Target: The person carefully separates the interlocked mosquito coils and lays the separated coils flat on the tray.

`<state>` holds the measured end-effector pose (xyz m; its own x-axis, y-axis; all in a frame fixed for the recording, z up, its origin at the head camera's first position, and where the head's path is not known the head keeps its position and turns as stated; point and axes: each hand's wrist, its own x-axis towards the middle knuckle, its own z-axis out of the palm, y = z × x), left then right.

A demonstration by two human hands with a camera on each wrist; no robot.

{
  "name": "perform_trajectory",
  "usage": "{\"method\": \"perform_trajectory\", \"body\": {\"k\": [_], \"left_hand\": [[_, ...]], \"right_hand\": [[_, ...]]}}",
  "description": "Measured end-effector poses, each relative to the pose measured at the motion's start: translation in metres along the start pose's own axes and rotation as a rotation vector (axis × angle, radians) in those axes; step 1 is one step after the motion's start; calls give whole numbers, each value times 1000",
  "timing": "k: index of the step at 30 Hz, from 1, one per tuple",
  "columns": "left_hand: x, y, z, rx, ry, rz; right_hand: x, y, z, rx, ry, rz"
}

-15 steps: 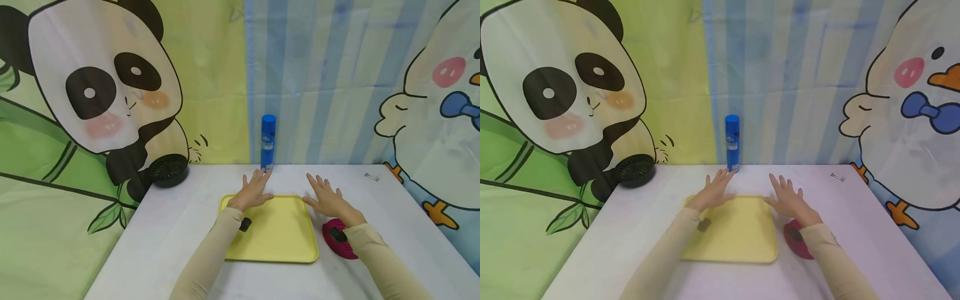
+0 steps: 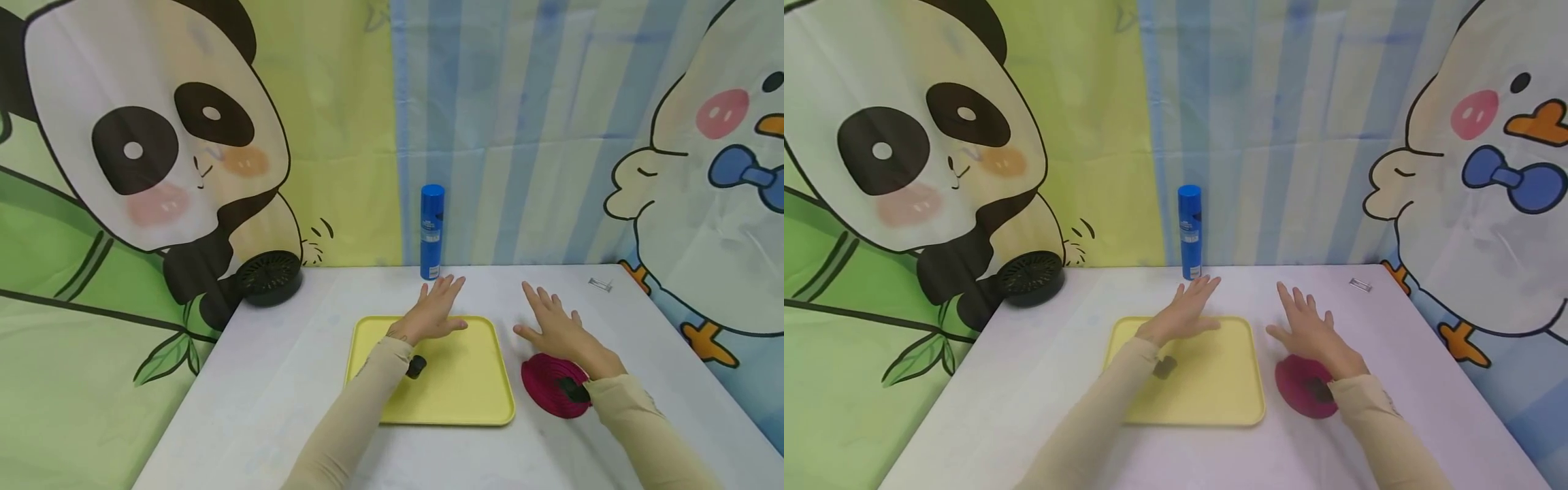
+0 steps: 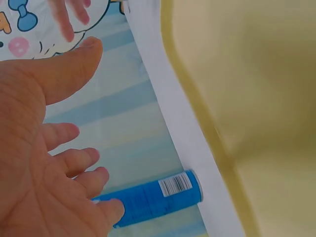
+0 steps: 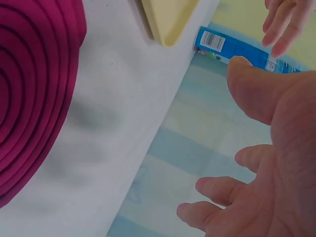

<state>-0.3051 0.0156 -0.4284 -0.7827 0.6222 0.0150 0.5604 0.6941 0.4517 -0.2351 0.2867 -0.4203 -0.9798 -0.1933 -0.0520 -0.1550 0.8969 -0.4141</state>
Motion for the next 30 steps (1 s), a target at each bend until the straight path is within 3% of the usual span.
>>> {"method": "perform_trajectory", "body": {"k": [9, 23, 30], "left_hand": [[10, 21, 9, 7, -72, 48], [20, 56, 32, 117, -137, 137], [23, 74, 42, 168, -173, 122]], "right_hand": [[-20, 16, -4, -29, 30, 28], [-42, 43, 2, -90, 38, 84], [-51, 52, 4, -125, 17, 76]]}}
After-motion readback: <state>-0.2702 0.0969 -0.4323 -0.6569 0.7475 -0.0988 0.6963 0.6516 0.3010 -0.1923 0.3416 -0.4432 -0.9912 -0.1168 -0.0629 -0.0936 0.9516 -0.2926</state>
